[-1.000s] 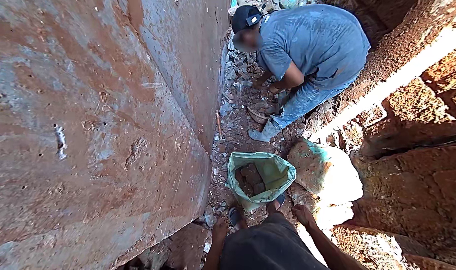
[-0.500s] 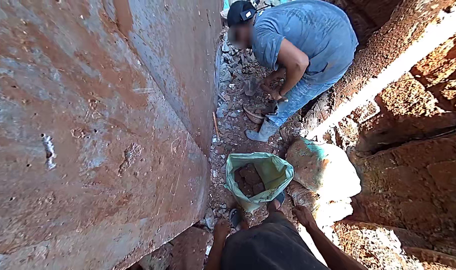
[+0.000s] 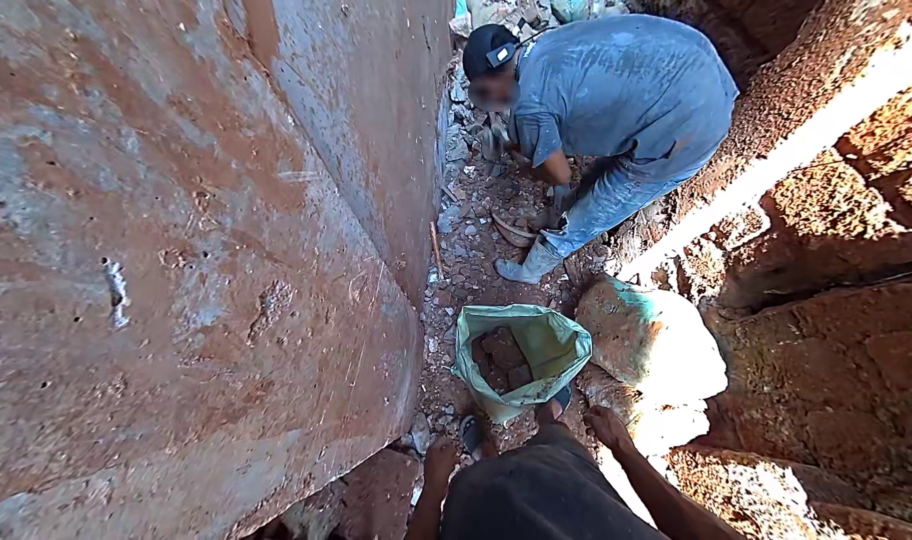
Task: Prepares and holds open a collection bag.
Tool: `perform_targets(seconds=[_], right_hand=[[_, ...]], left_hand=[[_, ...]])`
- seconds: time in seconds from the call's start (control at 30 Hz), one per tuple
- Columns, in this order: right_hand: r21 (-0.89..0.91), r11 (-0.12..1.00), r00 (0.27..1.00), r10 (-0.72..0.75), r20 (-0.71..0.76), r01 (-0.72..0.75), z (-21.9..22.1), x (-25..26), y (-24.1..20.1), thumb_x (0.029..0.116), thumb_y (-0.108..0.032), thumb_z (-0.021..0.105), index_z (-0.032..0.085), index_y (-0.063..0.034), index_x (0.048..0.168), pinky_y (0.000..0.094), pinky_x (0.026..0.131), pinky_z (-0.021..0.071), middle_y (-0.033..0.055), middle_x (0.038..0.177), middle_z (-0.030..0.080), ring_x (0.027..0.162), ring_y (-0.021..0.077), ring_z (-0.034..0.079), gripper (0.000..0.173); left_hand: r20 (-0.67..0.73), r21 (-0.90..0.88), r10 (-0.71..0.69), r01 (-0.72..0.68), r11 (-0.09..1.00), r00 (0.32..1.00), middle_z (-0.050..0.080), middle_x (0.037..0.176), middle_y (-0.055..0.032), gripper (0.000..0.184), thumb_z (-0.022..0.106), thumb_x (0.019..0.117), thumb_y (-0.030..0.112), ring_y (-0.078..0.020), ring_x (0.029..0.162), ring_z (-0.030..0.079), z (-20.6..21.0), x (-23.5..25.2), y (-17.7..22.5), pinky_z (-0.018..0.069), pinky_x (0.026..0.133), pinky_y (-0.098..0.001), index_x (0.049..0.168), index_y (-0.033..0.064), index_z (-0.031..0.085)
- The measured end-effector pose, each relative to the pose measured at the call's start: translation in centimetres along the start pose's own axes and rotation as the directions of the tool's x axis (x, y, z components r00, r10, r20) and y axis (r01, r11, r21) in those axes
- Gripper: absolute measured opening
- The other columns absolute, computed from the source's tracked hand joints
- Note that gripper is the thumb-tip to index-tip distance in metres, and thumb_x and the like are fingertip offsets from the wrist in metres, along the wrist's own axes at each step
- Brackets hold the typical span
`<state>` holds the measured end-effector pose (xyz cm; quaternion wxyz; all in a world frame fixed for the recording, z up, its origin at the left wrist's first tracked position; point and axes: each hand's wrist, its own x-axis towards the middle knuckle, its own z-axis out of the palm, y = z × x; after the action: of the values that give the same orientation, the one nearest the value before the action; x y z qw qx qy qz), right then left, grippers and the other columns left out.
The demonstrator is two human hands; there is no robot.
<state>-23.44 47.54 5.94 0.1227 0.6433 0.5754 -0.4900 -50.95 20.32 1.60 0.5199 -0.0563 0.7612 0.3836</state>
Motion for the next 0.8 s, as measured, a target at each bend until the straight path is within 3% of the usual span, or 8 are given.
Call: perform_targets(seconds=[0.27,0.8], right_hand=[[-0.034,0.999,1.000,0.002,0.023,-0.001,-0.6,-0.3,-1.6,0.1058,-0.019,0.055,0.065,0.0020,0.126,0.0530,0.098,0.0513,0.0237,0.119,0.069,0.107,0.0350,0.068,0.031],[-0.002,1.000,0.999,0.018,0.030,-0.018,-0.4,-0.4,0.3,0.1061,-0.020,0.054,0.065,0.0022,0.127,0.0547,0.099,0.0510,0.0242,0.122,0.069,0.110,0.0366,0.069,0.032]], left_hand=[[-0.010,-0.004,0.002,-0.002,1.000,1.000,0.063,0.123,-0.0305,0.032,0.052,0.1045,0.004,-0.0358,0.102,0.069,-0.2,0.1,0.1,0.0566,0.090,-0.0472,0.133,-0.0103,0.054],[-0.007,-0.013,-0.003,0.003,1.000,1.000,0.065,0.118,-0.0287,0.031,0.052,0.1047,0.005,-0.0334,0.096,0.070,1.2,-0.4,0.0,0.0574,0.086,-0.0455,0.131,-0.0098,0.055]])
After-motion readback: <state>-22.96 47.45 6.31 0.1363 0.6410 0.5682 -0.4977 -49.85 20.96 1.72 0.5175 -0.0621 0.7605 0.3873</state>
